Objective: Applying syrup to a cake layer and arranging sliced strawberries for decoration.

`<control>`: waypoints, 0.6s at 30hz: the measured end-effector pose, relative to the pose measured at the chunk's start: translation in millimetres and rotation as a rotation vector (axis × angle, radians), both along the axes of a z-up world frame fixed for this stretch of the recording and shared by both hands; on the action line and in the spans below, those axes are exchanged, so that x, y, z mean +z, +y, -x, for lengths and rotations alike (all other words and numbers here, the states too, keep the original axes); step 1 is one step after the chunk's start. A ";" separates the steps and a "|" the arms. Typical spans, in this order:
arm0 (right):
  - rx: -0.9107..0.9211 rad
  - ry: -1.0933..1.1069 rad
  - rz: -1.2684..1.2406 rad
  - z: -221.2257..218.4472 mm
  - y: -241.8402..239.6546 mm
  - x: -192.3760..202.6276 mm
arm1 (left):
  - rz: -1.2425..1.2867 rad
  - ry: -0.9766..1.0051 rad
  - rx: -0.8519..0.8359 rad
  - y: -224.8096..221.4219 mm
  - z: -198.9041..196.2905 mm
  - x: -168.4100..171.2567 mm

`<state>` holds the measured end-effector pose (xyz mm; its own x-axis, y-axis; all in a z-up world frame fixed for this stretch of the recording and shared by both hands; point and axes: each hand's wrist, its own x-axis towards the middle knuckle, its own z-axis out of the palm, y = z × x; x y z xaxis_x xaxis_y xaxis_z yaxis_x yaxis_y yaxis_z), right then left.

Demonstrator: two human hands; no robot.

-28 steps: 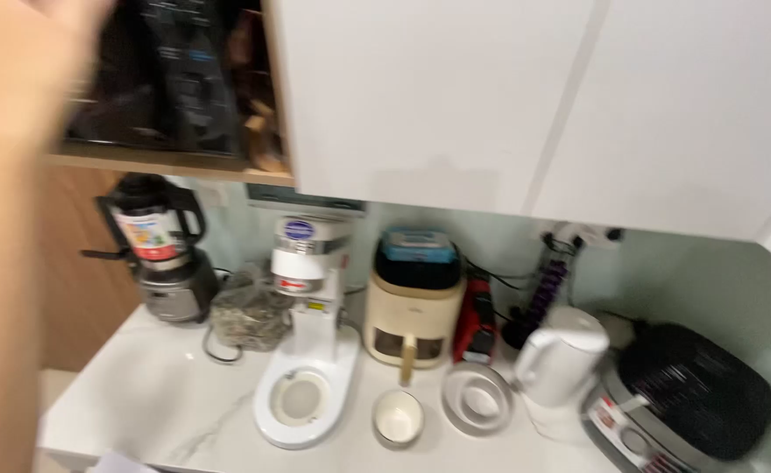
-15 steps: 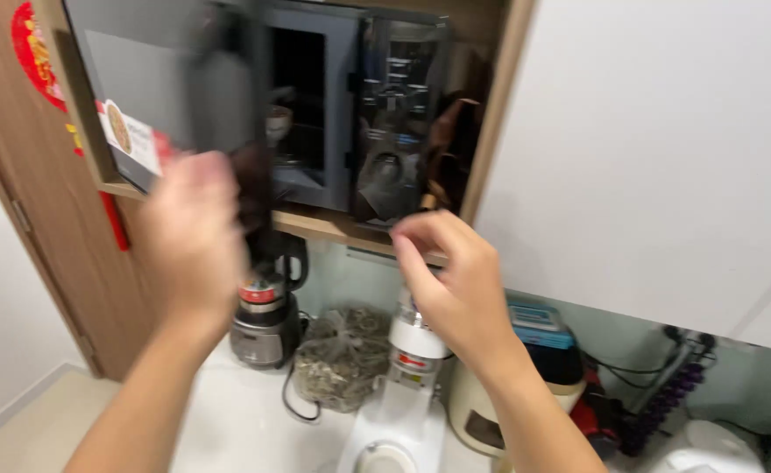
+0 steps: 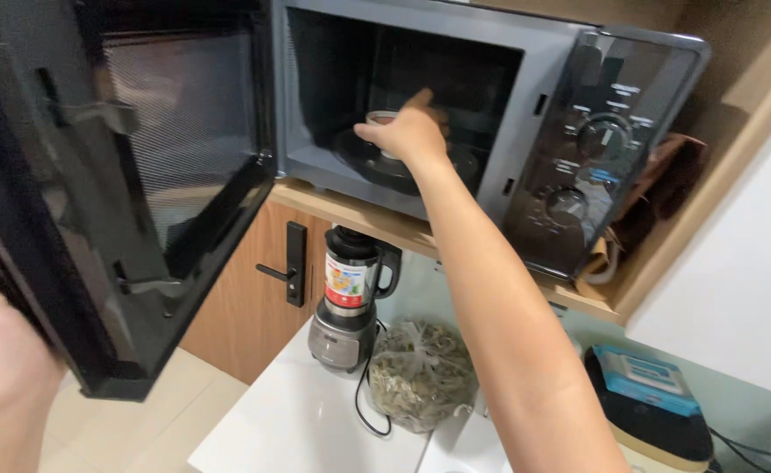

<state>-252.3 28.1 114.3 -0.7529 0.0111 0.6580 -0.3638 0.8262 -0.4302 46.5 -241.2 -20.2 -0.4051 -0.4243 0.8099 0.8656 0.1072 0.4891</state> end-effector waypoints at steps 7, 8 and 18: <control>-0.093 0.033 0.142 9.8 -0.5 -9.3 | 0.047 0.042 -0.107 -10.8 3.5 -11.1; -0.085 0.087 0.167 8.3 -0.3 -9.7 | 0.051 0.034 -0.116 -9.9 3.6 -11.4; 0.339 0.226 0.264 -149.0 24.5 -46.2 | 0.084 -0.037 -0.250 35.6 4.0 -10.0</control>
